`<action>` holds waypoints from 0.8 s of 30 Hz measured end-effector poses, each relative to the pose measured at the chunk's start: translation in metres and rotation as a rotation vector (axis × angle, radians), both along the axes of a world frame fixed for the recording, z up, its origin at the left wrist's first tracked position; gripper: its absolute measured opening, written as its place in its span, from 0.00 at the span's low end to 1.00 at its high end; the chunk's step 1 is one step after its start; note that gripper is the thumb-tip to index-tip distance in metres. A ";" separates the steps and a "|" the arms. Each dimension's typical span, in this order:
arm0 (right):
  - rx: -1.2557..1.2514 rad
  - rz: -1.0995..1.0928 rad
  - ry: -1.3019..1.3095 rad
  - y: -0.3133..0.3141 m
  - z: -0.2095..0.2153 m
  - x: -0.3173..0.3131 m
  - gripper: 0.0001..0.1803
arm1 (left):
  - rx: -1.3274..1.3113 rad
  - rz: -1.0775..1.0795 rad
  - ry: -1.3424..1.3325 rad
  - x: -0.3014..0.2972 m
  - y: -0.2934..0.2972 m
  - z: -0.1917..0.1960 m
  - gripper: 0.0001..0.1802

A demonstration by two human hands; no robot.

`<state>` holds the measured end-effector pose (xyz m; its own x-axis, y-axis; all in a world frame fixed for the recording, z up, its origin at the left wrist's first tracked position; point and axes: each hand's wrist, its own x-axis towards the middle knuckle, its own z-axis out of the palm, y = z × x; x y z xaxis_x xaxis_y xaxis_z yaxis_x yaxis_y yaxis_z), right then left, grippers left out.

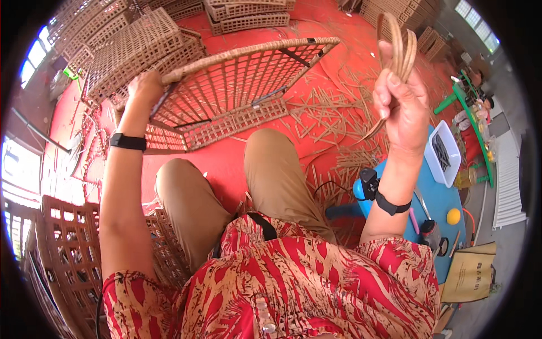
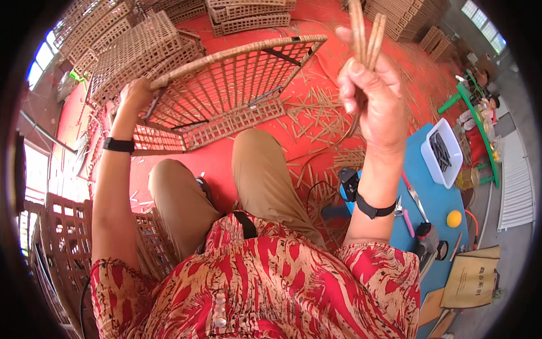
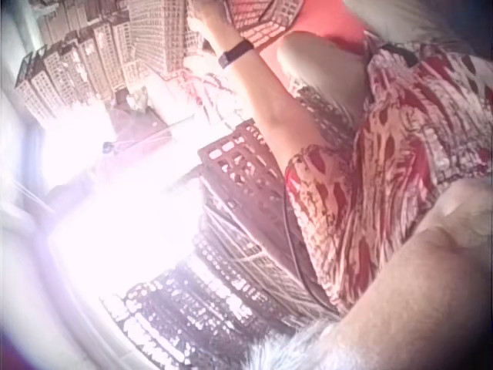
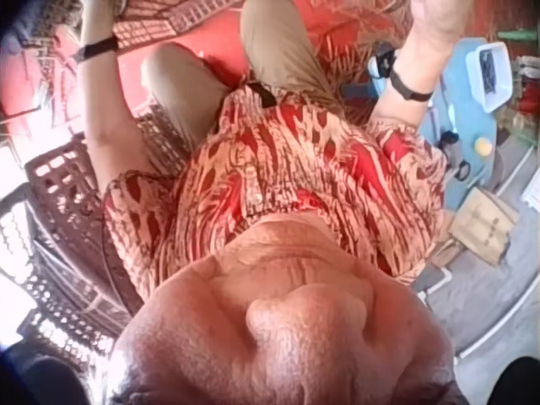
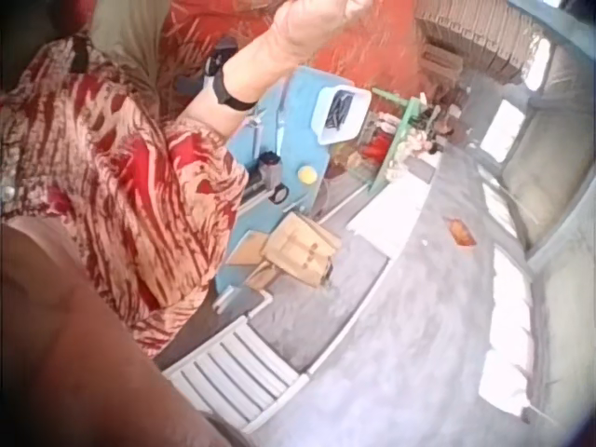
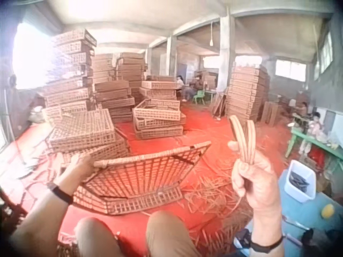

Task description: Weaving and securing wood or bamboo strips onto a furniture frame using a staple gun and scissors.

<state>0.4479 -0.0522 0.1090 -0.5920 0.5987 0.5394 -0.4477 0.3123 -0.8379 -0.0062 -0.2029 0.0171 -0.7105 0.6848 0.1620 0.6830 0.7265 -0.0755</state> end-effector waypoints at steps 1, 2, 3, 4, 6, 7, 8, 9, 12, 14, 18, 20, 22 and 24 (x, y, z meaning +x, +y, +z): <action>-0.017 0.026 -0.016 -0.007 -0.004 -0.008 0.30 | -0.001 -0.018 -0.001 0.006 -0.002 -0.003 0.14; -0.029 0.048 -0.030 -0.012 -0.007 -0.013 0.30 | 0.003 -0.039 0.000 0.016 -0.001 -0.001 0.13; -0.033 0.116 -0.102 -0.014 -0.013 -0.016 0.30 | 0.011 -0.029 -0.045 0.026 0.000 0.001 0.13; -0.058 0.153 -0.142 -0.025 -0.015 -0.020 0.29 | 0.014 -0.019 -0.089 0.033 -0.003 0.005 0.13; -0.152 0.305 -0.197 -0.042 -0.029 -0.035 0.28 | -0.094 -0.059 -0.140 0.025 -0.009 0.003 0.17; -0.168 0.360 -0.251 -0.047 -0.039 -0.039 0.27 | -0.161 -0.074 -0.165 0.031 -0.008 0.011 0.20; -0.193 0.419 -0.309 -0.054 -0.048 -0.042 0.27 | -0.237 -0.085 -0.195 0.040 -0.010 0.016 0.23; -0.259 0.461 -0.337 -0.061 -0.051 -0.046 0.22 | -0.254 -0.072 -0.203 0.043 -0.010 0.014 0.23; -0.275 0.687 -0.408 -0.074 -0.082 -0.062 0.21 | -0.225 -0.068 -0.192 0.032 -0.011 0.010 0.27; -0.363 0.754 -0.504 -0.089 -0.098 -0.060 0.21 | -0.186 -0.121 -0.239 0.033 -0.014 0.014 0.31; -0.349 0.845 -0.590 -0.105 -0.120 -0.060 0.22 | -0.112 -0.196 -0.222 0.043 -0.035 0.016 0.37; -0.330 0.802 -0.628 -0.105 -0.120 -0.059 0.21 | -0.058 -0.237 -0.231 0.045 -0.045 0.011 0.36; -0.337 0.816 -0.594 -0.108 -0.127 -0.061 0.20 | 0.287 -0.434 0.322 0.059 -0.057 0.002 0.28; -0.408 0.744 -0.553 -0.106 -0.134 -0.058 0.20 | 0.447 -0.179 -0.208 0.123 -0.049 0.040 0.24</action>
<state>0.3904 -0.1582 -0.0251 -0.9948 0.0531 -0.0869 0.0714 -0.2448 -0.9669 0.1166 -0.2518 0.0570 -0.6371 0.6948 0.3337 0.7669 0.5274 0.3657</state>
